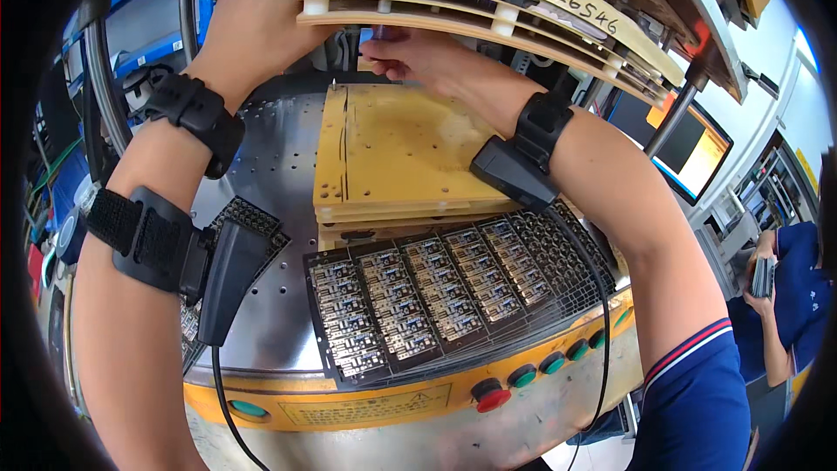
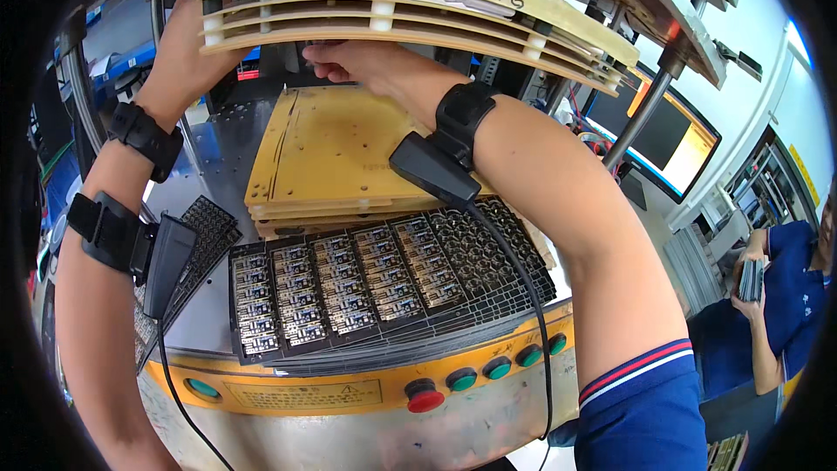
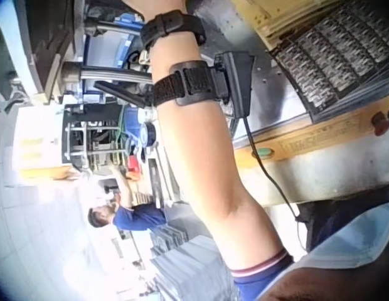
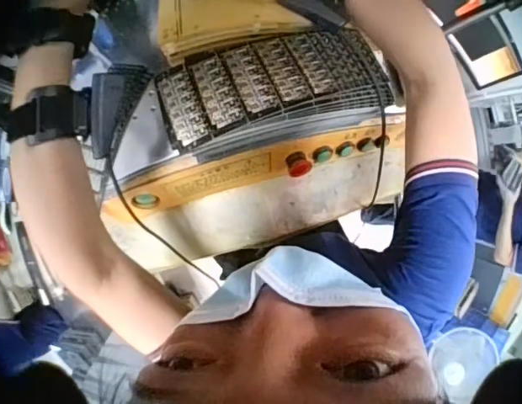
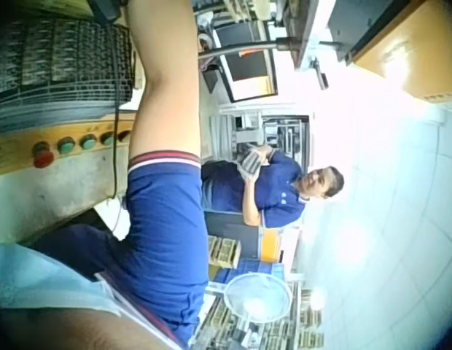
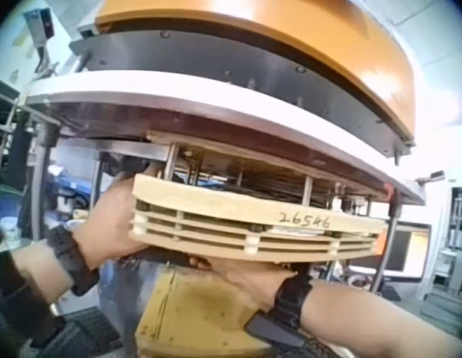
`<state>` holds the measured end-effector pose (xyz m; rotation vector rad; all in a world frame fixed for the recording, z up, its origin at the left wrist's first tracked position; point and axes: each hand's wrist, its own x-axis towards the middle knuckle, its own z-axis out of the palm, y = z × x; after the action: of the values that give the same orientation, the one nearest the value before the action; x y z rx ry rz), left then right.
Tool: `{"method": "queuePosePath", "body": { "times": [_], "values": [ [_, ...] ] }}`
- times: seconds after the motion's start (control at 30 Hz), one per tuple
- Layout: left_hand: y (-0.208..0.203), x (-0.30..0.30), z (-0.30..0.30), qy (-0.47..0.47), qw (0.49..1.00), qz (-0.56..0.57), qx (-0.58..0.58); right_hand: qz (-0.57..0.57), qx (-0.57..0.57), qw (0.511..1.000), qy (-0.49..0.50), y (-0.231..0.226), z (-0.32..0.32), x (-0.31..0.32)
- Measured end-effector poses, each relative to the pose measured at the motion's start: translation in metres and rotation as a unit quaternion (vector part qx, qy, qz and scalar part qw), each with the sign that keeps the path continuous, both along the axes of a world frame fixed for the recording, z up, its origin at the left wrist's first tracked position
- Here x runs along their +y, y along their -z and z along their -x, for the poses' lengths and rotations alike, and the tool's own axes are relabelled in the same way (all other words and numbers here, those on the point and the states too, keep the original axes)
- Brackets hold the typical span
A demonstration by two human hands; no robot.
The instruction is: Using a screwdriver and pliers to adjust components and fixtures on an electronics circuit board testing machine.
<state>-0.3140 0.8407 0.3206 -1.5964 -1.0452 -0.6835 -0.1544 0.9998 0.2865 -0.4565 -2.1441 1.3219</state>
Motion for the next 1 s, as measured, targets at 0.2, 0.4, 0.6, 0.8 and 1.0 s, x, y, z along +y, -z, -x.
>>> {"method": "queuePosePath", "body": {
  "times": [0.2,0.4,0.6,0.8,1.0],
  "values": [
    [0.003,0.004,-0.002,0.069,0.995,0.022,-0.062,0.108,0.067,0.991,-0.051,0.002,-0.003,-0.006],
    [0.0,0.001,-0.003,-0.012,1.0,-0.007,-0.003,0.066,-0.015,0.998,0.01,-0.003,-0.006,-0.006],
    [-0.002,-0.011,-0.03,0.013,0.994,0.04,-0.102,0.056,0.03,0.995,-0.08,-0.002,-0.012,-0.002],
    [-0.001,-0.01,-0.025,0.046,0.993,0.009,-0.109,0.05,0.046,0.996,-0.065,0.002,-0.006,-0.009],
    [-0.008,-0.01,-0.041,-0.029,0.984,0.098,-0.145,0.191,0.114,0.963,-0.148,-0.006,-0.034,0.011]
  ]
}}
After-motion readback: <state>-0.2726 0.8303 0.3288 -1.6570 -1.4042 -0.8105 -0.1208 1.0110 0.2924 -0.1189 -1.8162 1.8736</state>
